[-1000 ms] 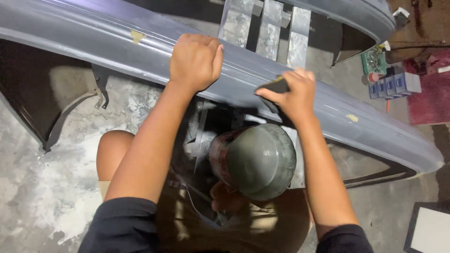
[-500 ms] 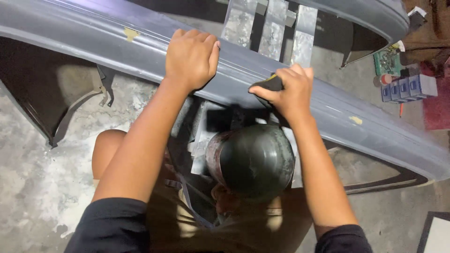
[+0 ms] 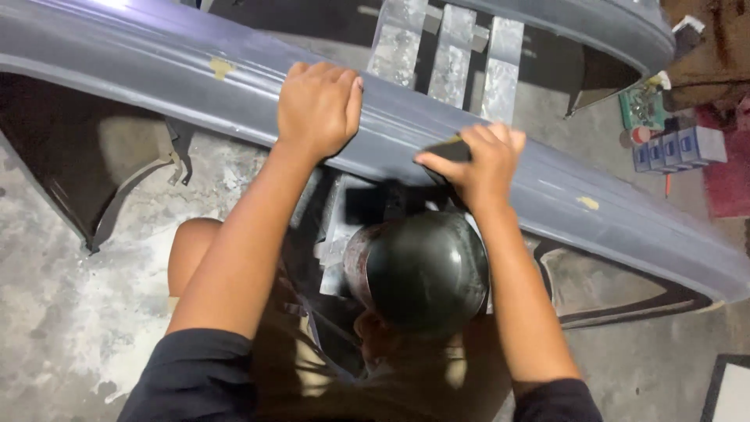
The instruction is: The person is sanding a grey car bumper that is resting on a metal stand. They use a sanding block in their right hand to smooth the surface while repeatedly dipping the block into a bucket of water held between their legs.
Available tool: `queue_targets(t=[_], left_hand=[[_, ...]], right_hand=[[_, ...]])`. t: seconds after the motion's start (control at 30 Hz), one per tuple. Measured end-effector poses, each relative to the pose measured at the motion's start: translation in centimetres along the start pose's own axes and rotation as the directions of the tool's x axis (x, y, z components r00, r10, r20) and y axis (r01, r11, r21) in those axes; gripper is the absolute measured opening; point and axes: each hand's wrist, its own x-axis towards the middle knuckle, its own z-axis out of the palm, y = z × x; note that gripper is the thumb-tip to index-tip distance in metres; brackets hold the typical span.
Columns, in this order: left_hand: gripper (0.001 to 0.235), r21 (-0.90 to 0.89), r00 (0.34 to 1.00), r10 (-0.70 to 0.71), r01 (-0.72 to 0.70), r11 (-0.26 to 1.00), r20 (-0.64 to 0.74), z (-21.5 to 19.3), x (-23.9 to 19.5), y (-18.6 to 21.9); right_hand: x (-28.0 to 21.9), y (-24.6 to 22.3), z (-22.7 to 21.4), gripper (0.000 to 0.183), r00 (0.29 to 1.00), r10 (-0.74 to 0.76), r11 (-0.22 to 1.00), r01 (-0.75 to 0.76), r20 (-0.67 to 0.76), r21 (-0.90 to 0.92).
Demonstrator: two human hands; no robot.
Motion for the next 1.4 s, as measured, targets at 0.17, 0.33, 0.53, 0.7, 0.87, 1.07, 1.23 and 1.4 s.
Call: queue_targets(t=[0.17, 0.33, 0.53, 0.7, 0.87, 1.07, 1.23, 1.4], left_hand=[[0.033, -0.051, 0.997, 0.073, -0.075, 0.996, -0.026, 0.1, 0.0, -1.1], [0.034, -0.200, 0.974, 0.141, -0.104, 0.974, 0.180, -1.4, 1.1, -2.7], [0.043, -0.072, 0.977, 0.093, -0.081, 0.994, 0.190, 0.2, 0.1, -2.2], [0.041, -0.002, 0.989, 0.064, -0.065, 0.998, 0.133, -0.2, 0.1, -2.4], [0.041, -0.066, 0.996, 0.063, -0.059, 0.996, 0.061, -0.5, 0.1, -2.0], [0.034, -0.026, 0.993, 0.097, -0.099, 0.995, -0.065, -1.8, 0.7, -0.9], [0.038, -0.067, 0.996, 0.087, -0.089, 0.994, -0.026, -0.9, 0.2, -2.0], [0.038, -0.091, 0.999, 0.040, -0.044, 0.995, -0.037, -1.1, 0.3, -1.3]], right_hand=[[4.9, -6.8, 3.0, 0.073, 0.993, -0.104, 0.993, 0.106, -0.046, 0.045], [1.5, -1.3, 0.3, 0.073, 0.984, -0.163, 0.984, 0.158, -0.070, -0.079], [0.3, 0.3, 0.7, 0.073, 0.997, -0.066, 0.997, 0.064, -0.033, -0.048], [5.0, -6.0, 1.8, 0.056, 0.993, -0.081, 0.996, 0.084, -0.083, 0.029], [1.5, -0.3, -0.4, 0.067, 0.995, -0.023, 0.999, 0.026, 0.101, -0.029], [2.4, -1.4, 0.2, 0.058, 0.995, -0.096, 0.995, 0.096, 0.034, 0.002], [4.4, -5.8, 2.3, 0.071, 0.990, -0.138, 0.990, 0.138, -0.021, 0.005], [0.3, 0.3, 0.9, 0.066, 0.994, -0.053, 0.994, 0.062, 0.097, -0.091]])
